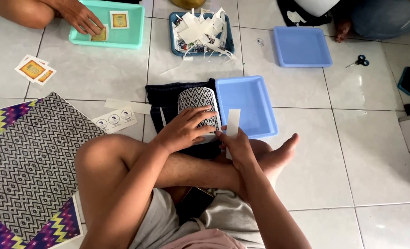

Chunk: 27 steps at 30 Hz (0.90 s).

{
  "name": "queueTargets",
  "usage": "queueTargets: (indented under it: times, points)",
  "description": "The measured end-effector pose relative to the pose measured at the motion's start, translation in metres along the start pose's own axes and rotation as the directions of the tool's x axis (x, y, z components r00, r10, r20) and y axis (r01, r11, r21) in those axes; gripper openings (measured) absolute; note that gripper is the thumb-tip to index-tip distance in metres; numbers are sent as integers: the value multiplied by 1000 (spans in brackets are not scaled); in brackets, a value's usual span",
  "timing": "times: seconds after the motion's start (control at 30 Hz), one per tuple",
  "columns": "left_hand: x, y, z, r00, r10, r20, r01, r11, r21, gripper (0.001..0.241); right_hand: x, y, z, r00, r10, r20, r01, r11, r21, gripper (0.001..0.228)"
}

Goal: The person sits on the floor and applies a patterned decorative sticker to a white mug. They smooth the sticker around the curved surface, peel off the backing, and press the edges to adhere it. Other people nearby handle similar items and materials.

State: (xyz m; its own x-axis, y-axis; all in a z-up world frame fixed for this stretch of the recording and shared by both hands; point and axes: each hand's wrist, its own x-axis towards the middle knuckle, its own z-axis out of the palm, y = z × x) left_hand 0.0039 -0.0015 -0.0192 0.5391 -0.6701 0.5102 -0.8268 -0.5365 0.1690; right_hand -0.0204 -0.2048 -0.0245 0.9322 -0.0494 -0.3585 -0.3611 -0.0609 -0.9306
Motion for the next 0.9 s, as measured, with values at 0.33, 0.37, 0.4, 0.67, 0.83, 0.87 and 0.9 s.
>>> queueTargets:
  times: [0.33, 0.37, 0.4, 0.67, 0.83, 0.87, 0.9]
  points:
    - [2, 5, -3, 990, -144, 3, 143, 976, -163, 19, -3, -2, -1, 999, -45, 16, 47, 989, -140, 44]
    - [3, 3, -4, 974, -226, 15, 225, 957, -181, 24, -4, -4, -2, 998, -56, 28, 61, 971, -230, 42]
    - [3, 2, -4, 951, -306, 29, 306, 931, -198, 32, -6, -6, -2, 997, -64, 41, 74, 945, -318, 40]
    - [-5, -1, -5, 839, -526, 142, 544, 799, -256, 85, -6, -11, 2, 994, -99, 42, 108, 886, -451, 58]
    - [-5, -6, -6, 813, -571, 117, 569, 736, -366, 75, -3, -11, 1, 996, -73, 56, 90, 888, -451, 71]
    - [-6, -7, -4, 784, -606, 135, 599, 682, -419, 68, -2, -8, 1, 995, -74, 60, 93, 883, -459, 73]
    - [-7, -9, -3, 754, -639, 155, 625, 623, -471, 62, -1, -5, 1, 995, -74, 65, 96, 879, -467, 76]
